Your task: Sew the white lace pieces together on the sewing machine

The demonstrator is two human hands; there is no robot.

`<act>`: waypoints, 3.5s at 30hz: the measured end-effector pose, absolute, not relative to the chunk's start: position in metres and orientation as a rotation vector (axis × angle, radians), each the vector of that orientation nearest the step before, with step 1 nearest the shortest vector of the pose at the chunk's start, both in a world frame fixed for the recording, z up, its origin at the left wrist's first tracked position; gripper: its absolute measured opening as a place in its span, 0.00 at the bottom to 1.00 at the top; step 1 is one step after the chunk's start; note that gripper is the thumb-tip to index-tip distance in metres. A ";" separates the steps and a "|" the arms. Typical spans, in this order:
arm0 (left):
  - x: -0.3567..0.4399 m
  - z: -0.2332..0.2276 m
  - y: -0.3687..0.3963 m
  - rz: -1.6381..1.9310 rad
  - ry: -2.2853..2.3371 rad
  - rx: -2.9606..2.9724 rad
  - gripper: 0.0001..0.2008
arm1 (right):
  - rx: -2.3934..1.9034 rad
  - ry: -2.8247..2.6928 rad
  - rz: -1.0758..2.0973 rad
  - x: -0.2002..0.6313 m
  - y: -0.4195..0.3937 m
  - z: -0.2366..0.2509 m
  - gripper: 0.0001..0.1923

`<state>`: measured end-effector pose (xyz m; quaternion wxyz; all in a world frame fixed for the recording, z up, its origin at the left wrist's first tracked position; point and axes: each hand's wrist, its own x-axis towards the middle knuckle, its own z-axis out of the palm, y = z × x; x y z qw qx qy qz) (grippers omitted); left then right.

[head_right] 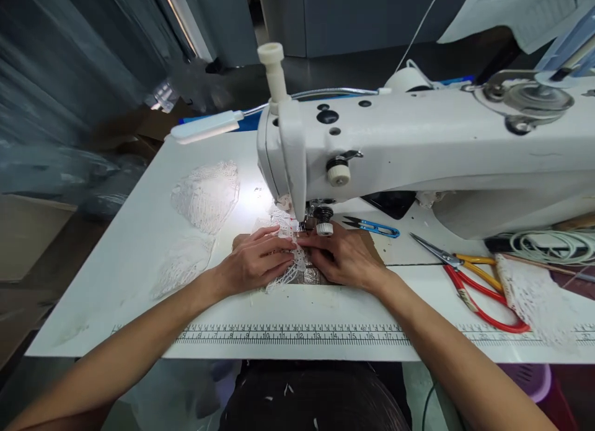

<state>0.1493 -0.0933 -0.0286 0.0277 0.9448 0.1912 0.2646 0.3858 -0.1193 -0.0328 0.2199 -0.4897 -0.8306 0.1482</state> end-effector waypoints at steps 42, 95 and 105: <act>0.153 -0.028 -0.095 0.764 0.836 3.074 0.09 | -1.076 -2.443 0.290 0.381 -0.136 -0.033 0.18; 0.153 -0.026 -0.068 0.568 0.796 2.963 0.15 | -1.217 -2.391 0.109 0.367 -0.135 -0.032 0.19; 0.153 -0.025 -0.068 0.579 0.791 2.966 0.15 | -1.251 -2.329 0.200 0.366 -0.137 -0.036 0.18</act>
